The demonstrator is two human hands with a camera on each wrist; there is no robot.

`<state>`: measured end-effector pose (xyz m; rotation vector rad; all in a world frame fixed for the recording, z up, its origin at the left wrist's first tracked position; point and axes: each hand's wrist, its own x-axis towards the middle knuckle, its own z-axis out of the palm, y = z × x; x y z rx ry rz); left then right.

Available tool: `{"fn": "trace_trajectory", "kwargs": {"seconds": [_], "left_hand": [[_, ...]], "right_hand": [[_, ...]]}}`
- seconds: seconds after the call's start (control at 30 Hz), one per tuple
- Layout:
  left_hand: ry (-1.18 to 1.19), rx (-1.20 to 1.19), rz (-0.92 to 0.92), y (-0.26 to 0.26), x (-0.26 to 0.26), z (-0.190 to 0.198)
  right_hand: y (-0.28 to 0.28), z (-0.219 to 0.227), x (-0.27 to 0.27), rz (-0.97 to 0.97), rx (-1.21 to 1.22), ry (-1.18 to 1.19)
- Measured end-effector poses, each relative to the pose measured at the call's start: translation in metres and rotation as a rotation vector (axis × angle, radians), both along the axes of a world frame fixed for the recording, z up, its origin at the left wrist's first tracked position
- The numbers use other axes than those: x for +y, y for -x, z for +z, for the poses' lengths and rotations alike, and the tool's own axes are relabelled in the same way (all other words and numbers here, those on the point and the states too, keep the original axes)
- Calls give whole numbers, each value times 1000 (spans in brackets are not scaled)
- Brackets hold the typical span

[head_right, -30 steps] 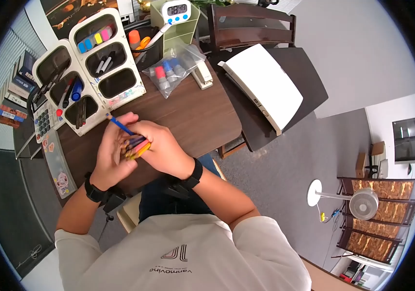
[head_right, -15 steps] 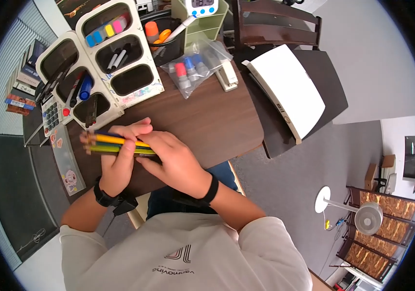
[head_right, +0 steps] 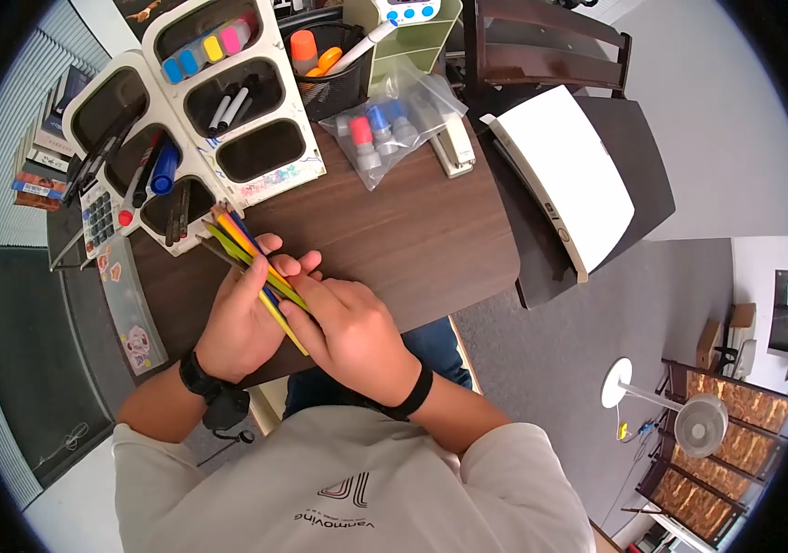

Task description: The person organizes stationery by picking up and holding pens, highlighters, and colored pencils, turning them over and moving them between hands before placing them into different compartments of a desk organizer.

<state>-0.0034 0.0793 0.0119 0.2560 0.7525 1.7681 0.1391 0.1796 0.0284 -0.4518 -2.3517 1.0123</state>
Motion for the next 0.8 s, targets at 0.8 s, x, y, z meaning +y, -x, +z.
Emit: {"fn": "trace_trajectory", "kwargs": {"seconds": [0.8], "left_hand": [[232,-79,36,-6,-8,21]], "right_hand": [[54,28,37,-42,222,141]]}}
